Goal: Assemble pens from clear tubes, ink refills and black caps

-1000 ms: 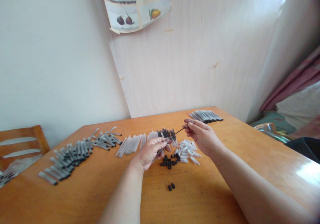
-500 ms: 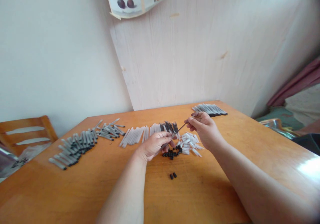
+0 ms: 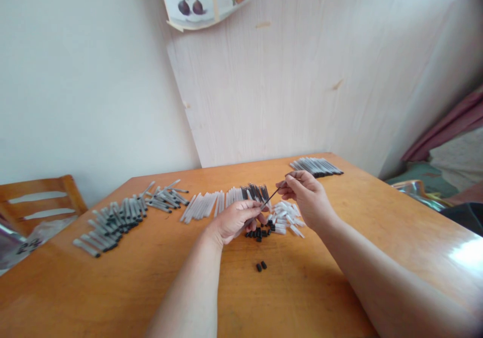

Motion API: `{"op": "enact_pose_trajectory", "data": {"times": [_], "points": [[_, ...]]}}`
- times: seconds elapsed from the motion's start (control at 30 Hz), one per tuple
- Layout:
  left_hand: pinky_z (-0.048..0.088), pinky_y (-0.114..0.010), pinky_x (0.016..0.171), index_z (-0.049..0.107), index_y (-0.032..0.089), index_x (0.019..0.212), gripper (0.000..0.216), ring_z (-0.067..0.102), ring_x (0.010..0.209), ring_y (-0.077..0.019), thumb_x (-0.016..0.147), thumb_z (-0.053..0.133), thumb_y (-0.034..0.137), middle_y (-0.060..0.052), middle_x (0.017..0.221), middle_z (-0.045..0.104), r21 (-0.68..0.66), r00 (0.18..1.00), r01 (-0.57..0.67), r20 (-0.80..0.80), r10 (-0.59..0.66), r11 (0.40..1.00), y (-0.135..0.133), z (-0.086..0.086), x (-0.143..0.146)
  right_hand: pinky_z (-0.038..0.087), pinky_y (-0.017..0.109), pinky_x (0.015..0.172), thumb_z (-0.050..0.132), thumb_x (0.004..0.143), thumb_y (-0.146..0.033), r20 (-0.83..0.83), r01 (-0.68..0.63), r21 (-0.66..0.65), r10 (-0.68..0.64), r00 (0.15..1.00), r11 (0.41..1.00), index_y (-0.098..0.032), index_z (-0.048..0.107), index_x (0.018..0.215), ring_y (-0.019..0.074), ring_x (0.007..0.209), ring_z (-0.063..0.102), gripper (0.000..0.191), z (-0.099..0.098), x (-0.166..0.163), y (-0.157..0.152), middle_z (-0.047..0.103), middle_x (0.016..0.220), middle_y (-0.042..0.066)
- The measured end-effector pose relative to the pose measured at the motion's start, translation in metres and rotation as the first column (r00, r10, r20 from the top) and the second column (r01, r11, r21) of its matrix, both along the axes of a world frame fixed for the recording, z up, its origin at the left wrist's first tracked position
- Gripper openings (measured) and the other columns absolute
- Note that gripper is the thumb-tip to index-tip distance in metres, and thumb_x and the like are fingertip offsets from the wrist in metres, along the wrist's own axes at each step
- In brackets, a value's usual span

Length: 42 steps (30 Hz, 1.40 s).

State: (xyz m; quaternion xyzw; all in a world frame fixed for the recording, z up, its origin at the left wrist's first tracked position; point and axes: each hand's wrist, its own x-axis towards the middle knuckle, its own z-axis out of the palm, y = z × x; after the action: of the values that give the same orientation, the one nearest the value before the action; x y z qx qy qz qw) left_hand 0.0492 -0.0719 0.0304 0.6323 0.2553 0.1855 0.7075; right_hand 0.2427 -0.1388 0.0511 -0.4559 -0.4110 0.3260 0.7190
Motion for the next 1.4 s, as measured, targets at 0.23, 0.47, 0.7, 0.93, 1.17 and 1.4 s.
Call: {"op": "enact_pose_trajectory", "data": {"times": [0.23, 0.47, 0.7, 0.93, 1.17, 1.4], "points": [[0.031, -0.019, 0.048, 0.065, 0.013, 0.108, 0.032, 0.051, 0.052, -0.0055, 0.085, 0.061, 0.036, -0.008, 0.084, 0.068, -0.025, 0.997, 0.001, 0.073, 0.001, 1.000, -0.001, 0.003, 0.000, 0.047, 0.024, 0.058, 0.066, 0.079, -0.040, 0.056, -0.125, -0.066, 0.129, 0.990, 0.990, -0.018, 0.053, 0.091, 0.0125, 0.065, 0.062, 0.029, -0.009, -0.014, -0.001, 0.068, 0.077, 0.004], [0.029, -0.019, 0.047, 0.062, 0.014, 0.104, 0.029, 0.050, 0.051, -0.0055, 0.085, 0.061, 0.036, -0.007, 0.082, 0.067, -0.048, 0.995, 0.007, 0.095, -0.003, 0.999, -0.001, 0.003, 0.001, 0.042, 0.023, 0.057, 0.066, 0.078, -0.039, 0.181, -0.181, -0.124, 0.201, 0.963, 0.976, -0.018, 0.053, 0.083, 0.0118, 0.062, 0.058, 0.025, -0.018, -0.024, 0.000, 0.065, 0.069, 0.001], [0.026, -0.020, 0.046, 0.056, 0.016, 0.097, 0.027, 0.051, 0.051, -0.0066, 0.084, 0.062, 0.040, -0.007, 0.081, 0.068, -0.032, 0.995, -0.023, 0.099, 0.026, 0.999, -0.002, 0.003, 0.001, 0.043, 0.025, 0.064, 0.059, 0.081, -0.036, 0.409, -0.113, -0.184, 0.181, 0.895, 0.976, -0.017, 0.064, 0.082, 0.0127, 0.068, 0.055, 0.020, -0.019, -0.023, -0.002, 0.062, 0.073, 0.000], [0.028, -0.020, 0.048, 0.055, 0.015, 0.095, 0.027, 0.051, 0.051, -0.0065, 0.083, 0.063, 0.038, -0.006, 0.079, 0.067, -0.039, 0.993, -0.041, 0.105, 0.045, 0.998, -0.003, 0.004, 0.002, 0.043, 0.026, 0.066, 0.054, 0.084, -0.035, 0.481, -0.086, -0.178, 0.163, 0.861, 0.980, -0.017, 0.068, 0.089, 0.0137, 0.070, 0.056, 0.023, -0.025, -0.018, 0.000, 0.065, 0.076, 0.001], [0.029, -0.020, 0.048, 0.056, 0.015, 0.097, 0.028, 0.051, 0.052, -0.0065, 0.083, 0.062, 0.038, -0.006, 0.080, 0.067, -0.030, 0.991, -0.060, 0.118, 0.063, 0.998, -0.002, 0.004, 0.002, 0.044, 0.025, 0.063, 0.053, 0.083, -0.034, 0.466, -0.119, -0.196, 0.200, 0.862, 0.973, -0.017, 0.068, 0.090, 0.0135, 0.069, 0.056, 0.024, -0.020, -0.015, -0.001, 0.066, 0.079, 0.002], [0.027, -0.020, 0.048, 0.055, 0.016, 0.095, 0.027, 0.051, 0.051, -0.0063, 0.083, 0.063, 0.038, -0.005, 0.081, 0.068, -0.028, 0.990, -0.074, 0.117, 0.077, 0.997, -0.001, 0.006, 0.000, 0.038, 0.023, 0.054, 0.056, 0.078, -0.032, 0.540, -0.014, -0.275, 0.167, 0.825, 0.961, -0.018, 0.063, 0.083, 0.0119, 0.060, 0.051, 0.017, -0.004, 0.005, -0.004, 0.061, 0.067, -0.001]]}}
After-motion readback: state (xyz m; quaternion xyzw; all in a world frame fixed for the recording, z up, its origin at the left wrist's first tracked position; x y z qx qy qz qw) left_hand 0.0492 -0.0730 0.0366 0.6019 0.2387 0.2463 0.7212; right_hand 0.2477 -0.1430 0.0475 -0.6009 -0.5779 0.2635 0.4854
